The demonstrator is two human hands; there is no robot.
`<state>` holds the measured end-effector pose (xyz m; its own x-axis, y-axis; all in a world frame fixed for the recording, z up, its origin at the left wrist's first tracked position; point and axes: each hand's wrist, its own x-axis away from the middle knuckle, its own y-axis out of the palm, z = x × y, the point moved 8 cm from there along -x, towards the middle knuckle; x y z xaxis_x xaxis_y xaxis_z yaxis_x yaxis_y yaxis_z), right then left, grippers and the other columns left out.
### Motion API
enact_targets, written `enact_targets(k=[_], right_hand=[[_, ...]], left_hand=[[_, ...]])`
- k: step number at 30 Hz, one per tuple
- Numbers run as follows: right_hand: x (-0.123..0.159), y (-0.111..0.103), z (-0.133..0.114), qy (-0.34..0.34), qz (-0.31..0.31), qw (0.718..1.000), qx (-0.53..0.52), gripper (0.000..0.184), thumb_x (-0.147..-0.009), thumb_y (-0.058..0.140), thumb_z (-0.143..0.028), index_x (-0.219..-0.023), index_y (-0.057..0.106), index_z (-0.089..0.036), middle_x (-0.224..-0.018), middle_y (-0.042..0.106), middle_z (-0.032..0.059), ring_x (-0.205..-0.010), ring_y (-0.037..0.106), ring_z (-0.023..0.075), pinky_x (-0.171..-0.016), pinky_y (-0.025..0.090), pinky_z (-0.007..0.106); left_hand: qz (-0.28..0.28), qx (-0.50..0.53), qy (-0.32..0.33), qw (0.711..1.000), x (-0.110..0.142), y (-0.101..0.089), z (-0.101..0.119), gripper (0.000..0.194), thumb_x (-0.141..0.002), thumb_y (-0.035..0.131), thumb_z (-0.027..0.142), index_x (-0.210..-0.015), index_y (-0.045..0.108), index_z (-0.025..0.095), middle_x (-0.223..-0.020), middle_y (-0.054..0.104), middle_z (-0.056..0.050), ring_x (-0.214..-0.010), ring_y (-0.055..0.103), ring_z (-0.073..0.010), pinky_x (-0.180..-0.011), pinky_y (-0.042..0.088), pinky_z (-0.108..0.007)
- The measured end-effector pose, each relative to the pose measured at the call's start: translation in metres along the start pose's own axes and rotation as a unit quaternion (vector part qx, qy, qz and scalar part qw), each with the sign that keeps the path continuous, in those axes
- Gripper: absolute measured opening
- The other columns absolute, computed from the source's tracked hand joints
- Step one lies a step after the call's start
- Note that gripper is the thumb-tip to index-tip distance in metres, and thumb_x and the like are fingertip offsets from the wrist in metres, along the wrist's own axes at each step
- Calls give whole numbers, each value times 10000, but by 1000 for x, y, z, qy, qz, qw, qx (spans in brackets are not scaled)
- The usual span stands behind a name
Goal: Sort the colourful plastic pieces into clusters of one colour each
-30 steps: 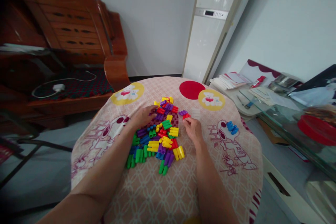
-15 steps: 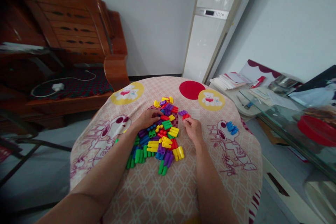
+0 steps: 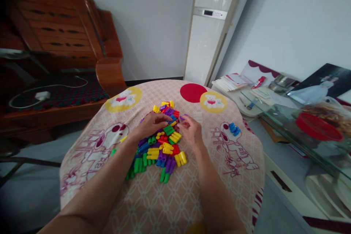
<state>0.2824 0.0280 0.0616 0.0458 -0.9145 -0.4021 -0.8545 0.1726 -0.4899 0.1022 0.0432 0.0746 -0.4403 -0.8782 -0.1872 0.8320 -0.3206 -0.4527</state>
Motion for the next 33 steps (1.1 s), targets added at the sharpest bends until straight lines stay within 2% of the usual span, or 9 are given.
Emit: enact_targets(k=[2,5,11,17,20,23,26,30,33], right_hand=[[2,11,-17,-51,-18,998,39,369,-801,691,-330,-1145,713,-200,-950,737,73,-782,654,193,-728,509,288],[4,23,-27,-84,-27,990,107,269,-847,643,-252,-1101,719,-209,-958,727,84,-820,652,201,-764,495,291],[2,16,-20,-72,-7,990,118,210,-888,543,-172,-981,726,-216,-871,712,55,-799,636,189,-767,479,279],[-3,14,-8,-36,-26,995,88,217,-835,551,-114,-852,743,-211,-819,727,39,-746,643,178,-726,477,265],[-2,19,4,-13,-49,996,71,186,-827,584,-134,-847,756,-202,-816,747,44,-730,656,183,-715,481,269],[0,20,14,6,-51,997,55,214,-803,598,-131,-908,769,-206,-860,767,44,-757,680,191,-724,491,273],[2,17,20,24,-42,996,74,216,-811,579,-147,-879,772,-216,-817,766,30,-730,680,188,-711,489,272],[3,23,16,19,-76,994,80,144,-828,643,-253,-890,769,-224,-812,765,26,-707,669,181,-670,478,265],[4,30,14,12,-93,988,120,78,-781,688,-229,-824,752,-227,-787,752,29,-705,653,185,-653,461,264]], left_hand=[[-19,24,9,999,-1,8,5,364,-832,595,384,-1076,736,154,-1009,758,-76,-890,692,-219,-774,551,-310],[-40,35,18,998,-1,16,8,362,-834,603,380,-1090,729,158,-1048,754,-81,-934,695,-233,-837,558,-344],[-65,82,19,994,-2,27,5,447,-846,628,392,-1231,656,166,-1149,725,-108,-1049,679,-257,-913,553,-389],[-97,63,32,993,-1,36,5,415,-859,609,362,-1230,661,184,-1197,715,-107,-1085,672,-246,-951,538,-396],[-70,22,17,997,-3,29,-3,419,-842,606,366,-1203,676,164,-1148,735,-111,-1045,687,-248,-925,547,-394],[-6,-25,0,1000,-4,12,-10,407,-826,591,365,-1159,698,159,-1121,746,-95,-1009,695,-243,-902,552,-376],[41,-87,-31,995,-3,-5,-16,370,-814,583,349,-1100,727,163,-1059,764,-71,-929,703,-229,-851,557,-342],[74,-151,-49,984,-1,-19,-23,333,-809,577,311,-1055,742,158,-1023,770,-69,-903,698,-222,-843,546,-324],[64,-178,-56,980,-1,-15,-32,298,-806,565,273,-1019,741,162,-993,766,-66,-876,697,-214,-829,539,-316]])
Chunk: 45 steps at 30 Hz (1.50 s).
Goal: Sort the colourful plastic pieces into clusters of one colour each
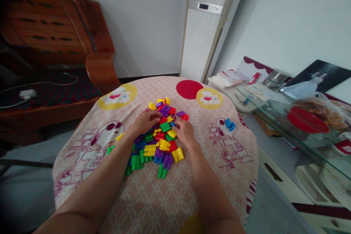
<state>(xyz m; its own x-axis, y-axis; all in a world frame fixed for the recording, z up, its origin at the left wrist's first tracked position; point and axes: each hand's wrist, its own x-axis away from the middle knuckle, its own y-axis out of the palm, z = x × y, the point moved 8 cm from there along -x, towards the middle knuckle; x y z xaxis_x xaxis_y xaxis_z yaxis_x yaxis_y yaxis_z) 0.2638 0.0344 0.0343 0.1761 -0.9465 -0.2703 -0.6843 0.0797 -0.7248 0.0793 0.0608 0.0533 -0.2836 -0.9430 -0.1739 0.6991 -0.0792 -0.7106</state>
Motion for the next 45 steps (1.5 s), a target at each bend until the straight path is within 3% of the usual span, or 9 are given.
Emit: enact_targets(k=[5,11,21,26,34,36,39,42,45], right_hand=[[2,-5,3,22,41,999,-20,101,-794,610,-232,-826,704,-210,-743,716,26,-676,634,175,-651,459,261],[3,-47,34,87,139,983,-87,254,-786,567,-332,-932,698,-172,-721,696,22,-657,620,174,-632,463,260],[40,-153,102,252,323,895,178,200,-745,607,-260,-827,752,-149,-819,754,110,-754,650,224,-743,458,313],[51,-163,118,306,306,864,260,235,-810,583,-219,-930,763,-127,-903,753,155,-794,652,237,-733,432,317],[55,-167,115,313,315,860,252,268,-801,599,-223,-997,748,-118,-932,746,174,-816,656,260,-730,438,333],[47,-164,100,276,326,876,226,273,-796,599,-252,-985,748,-121,-884,748,153,-802,658,259,-738,450,339],[22,-133,57,169,264,938,146,252,-801,604,-289,-945,753,-145,-789,736,94,-753,659,234,-738,475,329],[5,-63,-17,15,77,997,22,248,-823,629,-302,-1004,752,-183,-860,742,57,-775,674,198,-750,509,309],[30,12,-110,-206,-127,970,-24,333,-786,747,-287,-1111,732,-219,-1227,686,91,-1108,639,217,-966,484,344]], left_hand=[[-39,-34,-5,999,0,16,-8,261,-810,575,275,-1001,735,197,-918,762,-55,-831,692,-214,-750,525,-293],[-32,-74,15,997,-1,12,-7,267,-826,573,313,-1010,735,208,-987,763,-63,-870,695,-227,-795,510,-305],[-48,-71,22,996,-5,20,-19,305,-821,538,345,-1025,720,209,-966,767,-53,-861,697,-213,-767,527,-284],[-50,-66,22,996,-5,20,-16,305,-817,531,338,-1012,721,200,-969,766,-64,-857,705,-220,-782,533,-297],[-30,-14,18,999,-1,1,-14,371,-801,565,360,-1074,735,177,-1031,770,-67,-904,709,-226,-814,538,-303],[-3,1,6,1000,1,-14,-19,386,-806,560,360,-1090,740,171,-1018,773,-62,-886,708,-217,-804,535,-294],[54,-14,-28,998,4,-41,-33,370,-799,563,335,-1062,758,162,-988,778,-66,-863,703,-214,-796,527,-292],[84,-43,-65,993,9,-59,-49,337,-782,585,315,-1015,774,160,-945,782,-72,-840,695,-216,-797,520,-300],[104,-53,-98,988,14,-70,-64,337,-770,600,306,-1013,776,155,-944,781,-81,-828,690,-214,-790,523,-300]])
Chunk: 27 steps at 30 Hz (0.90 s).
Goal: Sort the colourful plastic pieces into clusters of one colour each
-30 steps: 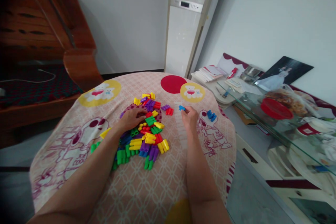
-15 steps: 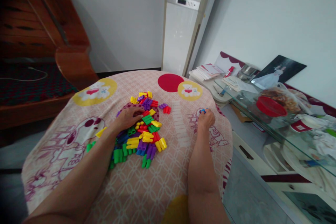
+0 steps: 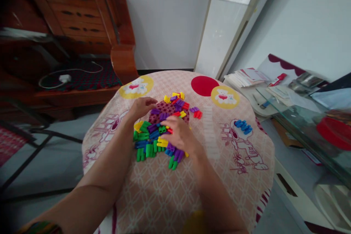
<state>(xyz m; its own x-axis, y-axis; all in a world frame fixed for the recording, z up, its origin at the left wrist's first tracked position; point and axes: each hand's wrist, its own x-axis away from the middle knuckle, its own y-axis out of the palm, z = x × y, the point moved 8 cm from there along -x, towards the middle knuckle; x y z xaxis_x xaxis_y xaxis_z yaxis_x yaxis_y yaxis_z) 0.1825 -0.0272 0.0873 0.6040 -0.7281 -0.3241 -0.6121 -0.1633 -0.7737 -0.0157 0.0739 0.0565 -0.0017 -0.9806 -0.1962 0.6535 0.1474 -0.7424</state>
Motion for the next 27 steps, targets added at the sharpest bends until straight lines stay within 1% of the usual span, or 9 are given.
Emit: enact_targets(k=[2,3,4,6,8,11,15,21,27], right_hand=[[0,45,-45,-100,-104,989,22,406,-758,805,-306,-1144,718,-216,-1368,606,122,-1250,558,252,-1054,437,398],[3,61,-58,-125,-131,982,42,412,-750,819,-310,-1135,716,-207,-1393,582,137,-1296,516,273,-1087,408,432],[5,73,-66,-138,-148,977,70,404,-751,820,-300,-1128,711,-200,-1418,559,145,-1321,484,291,-1114,375,476],[7,83,-66,-133,-148,972,126,343,-787,777,-239,-1115,699,-180,-1424,545,160,-1332,455,307,-1137,333,526],[4,78,-52,-102,-120,973,169,247,-826,709,-183,-1072,699,-162,-1391,561,168,-1311,459,306,-1137,329,535],[-2,56,-22,-47,-67,978,194,162,-837,687,-187,-995,710,-162,-1319,594,162,-1260,478,305,-1114,368,515],[-3,28,14,7,9,982,190,259,-819,700,-179,-1079,708,-172,-1309,596,149,-1252,483,304,-1105,394,502],[3,7,47,57,102,980,162,351,-852,648,-177,-1202,678,-199,-1317,590,139,-1264,494,298,-1084,424,507],[12,-14,73,110,178,968,136,309,-887,557,-193,-1155,711,-209,-1220,640,130,-1186,546,286,-1058,442,492]], left_hand=[[4,6,-14,1000,0,-2,-8,348,-766,599,298,-1027,773,148,-957,780,-88,-824,691,-210,-790,527,-299],[4,10,-18,1000,0,-1,-11,352,-766,598,297,-1032,772,147,-955,780,-88,-820,691,-209,-790,529,-299],[2,13,-20,1000,1,0,-13,355,-768,597,300,-1035,771,147,-947,780,-87,-817,690,-209,-790,531,-300],[-1,17,-22,1000,0,2,-15,354,-771,597,309,-1037,771,153,-934,780,-81,-822,692,-210,-785,531,-298],[-4,19,-20,1000,0,5,-15,348,-772,600,316,-1032,772,162,-935,780,-75,-835,695,-210,-780,530,-292],[-10,19,-21,1000,-1,9,-16,339,-764,605,313,-1019,774,168,-929,782,-68,-828,699,-207,-774,528,-290],[-13,50,-8,999,-3,9,-13,347,-735,613,295,-1015,770,161,-914,782,-64,-835,706,-210,-778,530,-293],[-61,91,63,992,5,12,22,361,-726,634,303,-1026,771,158,-897,775,-51,-775,691,-190,-748,523,-281],[-127,11,97,987,12,39,44,269,-699,666,256,-931,788,199,-822,765,-19,-743,662,-183,-694,484,-262]])
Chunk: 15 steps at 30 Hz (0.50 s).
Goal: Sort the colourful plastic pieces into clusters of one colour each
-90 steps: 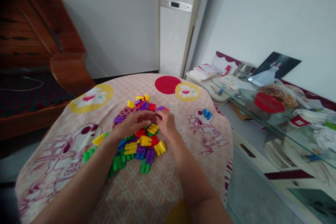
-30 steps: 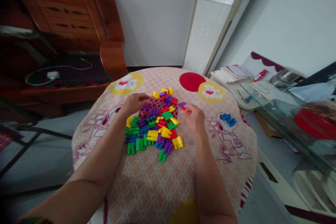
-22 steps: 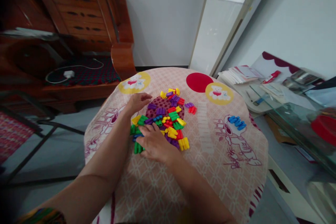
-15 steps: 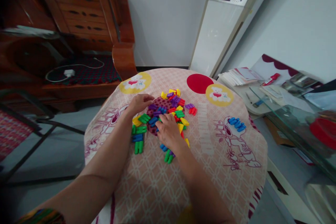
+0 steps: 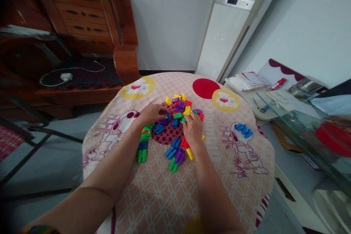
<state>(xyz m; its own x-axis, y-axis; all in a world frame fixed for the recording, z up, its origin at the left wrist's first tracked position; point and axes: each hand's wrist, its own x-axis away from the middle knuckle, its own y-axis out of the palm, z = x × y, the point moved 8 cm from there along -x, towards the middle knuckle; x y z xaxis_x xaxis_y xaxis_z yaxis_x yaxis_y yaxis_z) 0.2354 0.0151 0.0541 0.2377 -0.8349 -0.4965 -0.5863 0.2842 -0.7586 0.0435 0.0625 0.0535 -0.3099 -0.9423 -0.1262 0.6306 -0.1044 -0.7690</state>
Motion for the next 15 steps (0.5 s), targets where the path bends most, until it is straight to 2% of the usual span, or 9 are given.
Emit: enact_targets(k=[4,7,11,13,15], right_hand=[[0,-1,10,15,1,1000,-6,327,-881,507,-151,-1116,729,-199,-1188,661,129,-1163,557,275,-1048,450,458],[0,-3,10,33,5,999,-9,305,-883,505,-156,-1074,740,-193,-1175,672,132,-1155,569,274,-1051,445,453],[-4,-11,-11,0,14,998,-56,300,-950,485,-252,-1117,722,-174,-1171,691,137,-1139,592,264,-1059,433,432],[-6,-15,-22,-18,11,996,-82,331,-962,489,-289,-1193,689,-161,-1176,698,143,-1128,606,263,-1038,447,418],[-7,-17,-25,-6,0,995,-98,335,-945,522,-288,-1217,676,-168,-1145,715,135,-1077,637,257,-986,482,395]], left_hand=[[0,-17,-9,1000,-1,2,0,187,-699,672,241,-838,784,186,-737,737,-21,-688,633,-172,-666,460,-263],[0,68,-14,998,-1,0,0,214,-725,663,298,-851,768,160,-731,727,-26,-674,634,-165,-647,472,-259],[-27,192,21,981,0,0,15,309,-756,644,364,-954,746,150,-783,733,-28,-686,642,-158,-655,503,-263],[-41,212,37,976,1,3,27,319,-754,651,362,-978,735,152,-787,730,-25,-688,640,-156,-660,508,-265],[-45,218,46,974,1,7,40,306,-749,656,349,-979,727,158,-791,727,-24,-695,642,-158,-658,511,-266]])
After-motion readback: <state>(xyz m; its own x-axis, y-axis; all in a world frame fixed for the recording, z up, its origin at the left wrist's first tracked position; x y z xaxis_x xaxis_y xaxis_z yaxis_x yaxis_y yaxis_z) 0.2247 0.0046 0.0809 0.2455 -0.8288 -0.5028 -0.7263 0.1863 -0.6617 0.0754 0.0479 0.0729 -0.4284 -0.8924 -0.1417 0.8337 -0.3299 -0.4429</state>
